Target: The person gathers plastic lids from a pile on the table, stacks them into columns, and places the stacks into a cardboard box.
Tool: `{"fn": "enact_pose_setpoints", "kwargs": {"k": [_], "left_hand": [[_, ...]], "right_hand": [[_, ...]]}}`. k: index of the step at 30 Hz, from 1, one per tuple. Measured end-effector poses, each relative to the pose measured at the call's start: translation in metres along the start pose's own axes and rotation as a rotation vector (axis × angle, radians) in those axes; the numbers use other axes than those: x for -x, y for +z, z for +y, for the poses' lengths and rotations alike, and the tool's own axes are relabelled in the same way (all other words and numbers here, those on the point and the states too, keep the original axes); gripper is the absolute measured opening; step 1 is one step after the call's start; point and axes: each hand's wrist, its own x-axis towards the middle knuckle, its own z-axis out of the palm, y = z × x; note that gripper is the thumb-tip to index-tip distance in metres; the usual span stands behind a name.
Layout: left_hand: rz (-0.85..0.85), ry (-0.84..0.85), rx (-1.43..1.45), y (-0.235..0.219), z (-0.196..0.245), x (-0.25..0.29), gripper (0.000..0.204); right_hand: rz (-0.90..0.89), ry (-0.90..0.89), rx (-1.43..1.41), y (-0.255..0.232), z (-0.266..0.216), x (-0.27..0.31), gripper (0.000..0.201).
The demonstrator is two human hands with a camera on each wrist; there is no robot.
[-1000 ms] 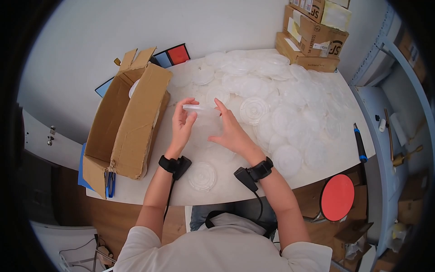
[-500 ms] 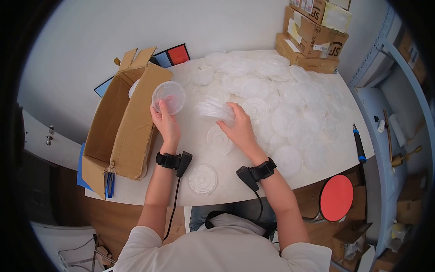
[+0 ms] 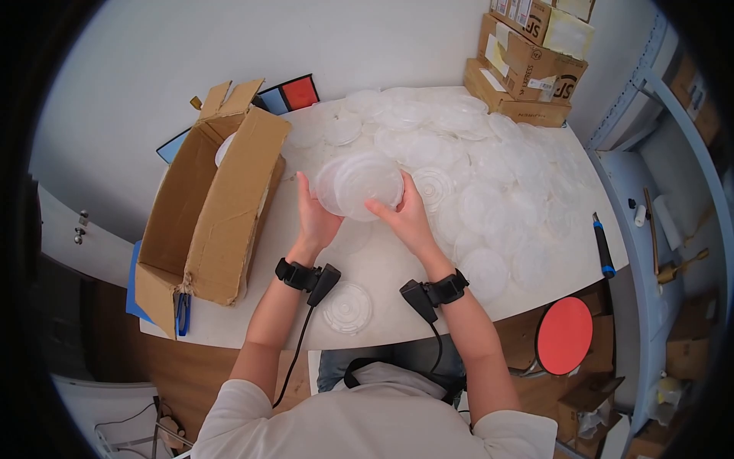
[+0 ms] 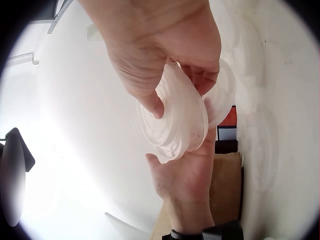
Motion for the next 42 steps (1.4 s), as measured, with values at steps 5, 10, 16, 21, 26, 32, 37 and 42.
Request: {"fn": "enact_pose_setpoints", "kwargs": {"k": [5,10,16,21,26,32,37,42], "left_hand": [[0.086,0.129,-0.185,-0.003,-0.002,-0.005,0.050],[0.186,0.182,-0.179,0.002,-0.005,-0.003,0.033],[0.225,0.127,-0.091,0.003,-0.011,-0.003,0.034],[0.084,0.063,-0.100,-0.006,-0.005,-0.002,0.042],[-0.045,-0.125,0.214,0.001,0.016,0.001,0.050],[0.106,0.238,-0.363,0.003,0.026,0.004,0.038],[0.009,0.125,-0.415,-0.008,0.026,0.000,0.020],[0.144,0.323,-0.147,0.000,0.029,-0.002,0.013]], "right_hand": [[-0.042,-0.036,0.150,-0.004,0.011,0.001,0.074],[-0.076,-0.054,0.167,0.005,0.008,0.005,0.085],[-0.015,-0.100,0.382,0.001,0.014,0.006,0.077],[-0.083,-0.040,0.072,0.006,-0.006,0.011,0.055],[-0.117,0.009,-0.032,0.001,-0.006,0.011,0.049],[-0.090,0.108,-0.275,-0.006,-0.001,0.010,0.047],[-0.085,0.186,-0.430,0.002,-0.010,0.012,0.046],[-0.092,0.252,-0.243,0.001,-0.005,0.012,0.044]]}}
